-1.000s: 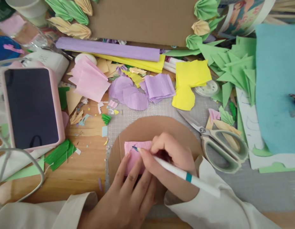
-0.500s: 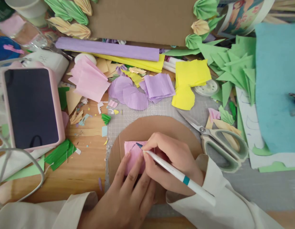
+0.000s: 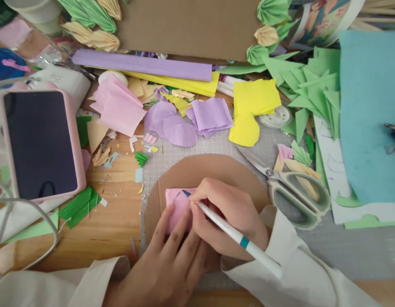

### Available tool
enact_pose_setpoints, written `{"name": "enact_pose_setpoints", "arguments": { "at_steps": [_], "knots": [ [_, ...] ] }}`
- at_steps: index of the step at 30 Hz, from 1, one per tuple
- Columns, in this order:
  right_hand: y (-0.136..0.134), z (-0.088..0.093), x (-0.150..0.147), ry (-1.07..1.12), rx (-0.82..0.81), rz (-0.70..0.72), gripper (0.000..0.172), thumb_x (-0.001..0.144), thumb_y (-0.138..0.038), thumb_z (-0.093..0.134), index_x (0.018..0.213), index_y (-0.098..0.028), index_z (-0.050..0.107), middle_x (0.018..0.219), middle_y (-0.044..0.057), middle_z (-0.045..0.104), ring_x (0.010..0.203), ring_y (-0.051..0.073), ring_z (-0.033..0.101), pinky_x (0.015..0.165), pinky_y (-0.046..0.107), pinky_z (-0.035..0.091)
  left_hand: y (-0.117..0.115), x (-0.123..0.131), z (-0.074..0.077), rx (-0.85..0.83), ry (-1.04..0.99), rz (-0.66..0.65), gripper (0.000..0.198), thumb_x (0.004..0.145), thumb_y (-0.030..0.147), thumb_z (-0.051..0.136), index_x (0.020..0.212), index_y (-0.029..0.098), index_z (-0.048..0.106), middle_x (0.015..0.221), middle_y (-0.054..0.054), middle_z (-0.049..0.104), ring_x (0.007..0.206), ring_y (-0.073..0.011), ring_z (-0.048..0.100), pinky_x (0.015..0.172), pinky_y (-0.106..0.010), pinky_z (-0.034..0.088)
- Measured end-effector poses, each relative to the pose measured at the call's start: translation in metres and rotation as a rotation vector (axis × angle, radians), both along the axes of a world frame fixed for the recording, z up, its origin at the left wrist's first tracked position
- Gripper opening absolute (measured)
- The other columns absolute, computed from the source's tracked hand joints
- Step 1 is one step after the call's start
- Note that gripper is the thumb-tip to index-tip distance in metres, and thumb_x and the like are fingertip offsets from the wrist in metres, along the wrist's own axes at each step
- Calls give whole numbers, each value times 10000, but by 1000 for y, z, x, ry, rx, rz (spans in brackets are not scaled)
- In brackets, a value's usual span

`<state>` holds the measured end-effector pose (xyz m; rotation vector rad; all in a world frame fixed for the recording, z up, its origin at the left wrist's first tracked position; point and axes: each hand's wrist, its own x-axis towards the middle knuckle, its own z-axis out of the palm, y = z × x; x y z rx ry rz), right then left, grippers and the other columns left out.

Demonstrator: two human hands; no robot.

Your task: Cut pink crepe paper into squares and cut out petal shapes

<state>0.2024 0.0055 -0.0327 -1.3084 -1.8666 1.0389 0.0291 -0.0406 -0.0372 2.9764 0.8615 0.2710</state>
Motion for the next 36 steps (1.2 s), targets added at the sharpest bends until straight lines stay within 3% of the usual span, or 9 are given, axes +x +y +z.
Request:
{"name": "enact_pose_setpoints", "arguments": {
  "at_steps": [7,14,19,24,30,36],
  "knots": [
    [1,3,2,50,11,-20,173,799,-52,517,775,-223,521,623,-13,557,503,117,512,440,254,350,-1,0,-1,14,-7,-3,399,939,250,401,1247,80,591,1332,-160,592,1271,-409,482,979,-589,368],
    [-1,1,2,25,2,-22,170,809,-54,533,769,-218,512,649,-9,572,553,122,541,489,257,384,-2,0,-3,-12,-5,-33,397,956,236,376,1274,106,575,1358,-147,574,1318,-372,424,990,-617,331],
    [0,4,4,50,1,-53,170,792,-57,517,743,-219,522,586,-26,510,464,107,447,421,255,309,-1,0,-3,-11,14,-36,394,958,251,388,1255,88,589,1349,-154,581,1316,-374,421,998,-618,305],
    [1,5,2,57,-19,-28,150,798,-66,522,780,-215,525,623,-8,553,509,131,513,449,264,342,-1,0,-3,2,11,-43,402,947,253,400,1264,83,581,1364,-166,564,1306,-387,428,1003,-636,292],
    [-1,5,4,32,20,-61,167,786,-71,505,691,-209,500,538,-51,420,427,83,363,401,243,257,-1,-1,-3,-8,22,-60,416,950,242,381,1273,59,570,1376,-185,548,1327,-390,401,1018,-654,248],
    [-1,6,5,16,-32,-33,168,786,-52,514,735,-211,502,577,-36,484,466,95,428,432,244,315,0,-1,-3,0,5,-64,408,947,222,386,1266,55,578,1358,-188,563,1299,-405,428,995,-657,254]
  ]
}}
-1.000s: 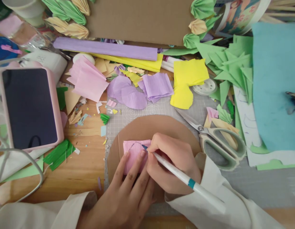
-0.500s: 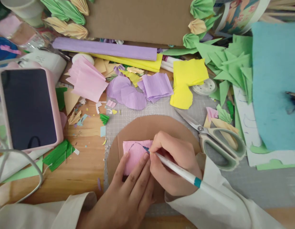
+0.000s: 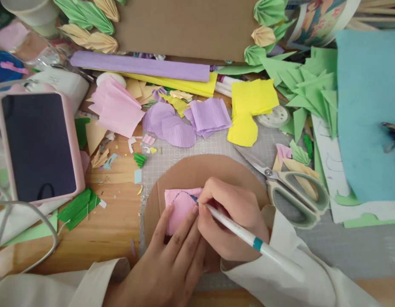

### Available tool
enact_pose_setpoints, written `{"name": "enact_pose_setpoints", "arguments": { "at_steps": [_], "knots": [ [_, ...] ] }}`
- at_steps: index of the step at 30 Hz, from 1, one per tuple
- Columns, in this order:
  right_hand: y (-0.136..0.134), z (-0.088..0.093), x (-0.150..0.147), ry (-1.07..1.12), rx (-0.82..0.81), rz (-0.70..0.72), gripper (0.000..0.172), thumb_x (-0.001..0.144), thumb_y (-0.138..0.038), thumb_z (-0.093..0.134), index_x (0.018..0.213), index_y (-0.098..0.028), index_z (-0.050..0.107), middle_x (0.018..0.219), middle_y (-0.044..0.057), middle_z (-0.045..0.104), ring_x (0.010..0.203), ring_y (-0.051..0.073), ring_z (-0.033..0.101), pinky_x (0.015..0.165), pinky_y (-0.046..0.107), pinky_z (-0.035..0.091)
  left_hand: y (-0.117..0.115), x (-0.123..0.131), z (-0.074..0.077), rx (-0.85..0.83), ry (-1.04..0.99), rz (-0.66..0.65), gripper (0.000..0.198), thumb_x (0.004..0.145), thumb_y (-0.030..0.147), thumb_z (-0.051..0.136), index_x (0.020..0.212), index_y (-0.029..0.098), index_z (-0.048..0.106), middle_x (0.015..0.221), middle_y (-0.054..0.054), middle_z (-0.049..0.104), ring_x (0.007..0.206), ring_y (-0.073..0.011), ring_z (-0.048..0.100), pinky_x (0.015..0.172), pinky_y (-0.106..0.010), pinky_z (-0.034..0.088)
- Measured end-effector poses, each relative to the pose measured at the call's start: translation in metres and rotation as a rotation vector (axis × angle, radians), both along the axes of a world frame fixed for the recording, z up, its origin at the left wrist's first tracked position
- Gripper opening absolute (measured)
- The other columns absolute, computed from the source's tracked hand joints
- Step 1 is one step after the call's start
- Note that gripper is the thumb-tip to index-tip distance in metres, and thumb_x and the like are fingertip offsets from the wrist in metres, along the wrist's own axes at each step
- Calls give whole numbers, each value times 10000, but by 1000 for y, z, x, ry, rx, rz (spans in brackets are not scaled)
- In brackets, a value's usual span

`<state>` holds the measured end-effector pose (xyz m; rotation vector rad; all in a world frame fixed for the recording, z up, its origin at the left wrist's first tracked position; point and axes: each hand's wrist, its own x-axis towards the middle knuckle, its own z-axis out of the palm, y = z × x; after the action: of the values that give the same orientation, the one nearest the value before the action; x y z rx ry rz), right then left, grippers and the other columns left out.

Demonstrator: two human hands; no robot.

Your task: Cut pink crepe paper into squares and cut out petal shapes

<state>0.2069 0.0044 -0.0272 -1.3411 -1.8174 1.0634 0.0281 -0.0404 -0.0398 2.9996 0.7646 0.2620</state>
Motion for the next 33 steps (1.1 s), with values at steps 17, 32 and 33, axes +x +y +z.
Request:
{"name": "enact_pose_setpoints", "arguments": {
  "at_steps": [17,32,33],
  "knots": [
    [2,-2,-7,58,-87,-103,91,891,-196,550,954,-261,566,799,-3,642,664,138,648,588,251,539,-1,2,1,-1,-17,121,424,944,273,420,1288,76,570,1326,-137,583,1279,-370,446,1024,-545,313],
    [2,-3,-7,330,21,-240,154,893,-145,554,969,-276,583,794,-3,626,682,150,639,631,279,550,-16,-5,1,-21,47,122,440,956,301,412,1331,104,533,1407,-124,516,1301,-361,401,1035,-587,273],
    [3,-3,-6,358,27,-257,148,893,-147,556,964,-272,587,784,-4,620,681,152,629,636,287,542,-15,-5,0,-25,37,118,438,955,298,416,1328,100,535,1399,-121,526,1300,-356,407,1034,-581,278]
  ]
}}
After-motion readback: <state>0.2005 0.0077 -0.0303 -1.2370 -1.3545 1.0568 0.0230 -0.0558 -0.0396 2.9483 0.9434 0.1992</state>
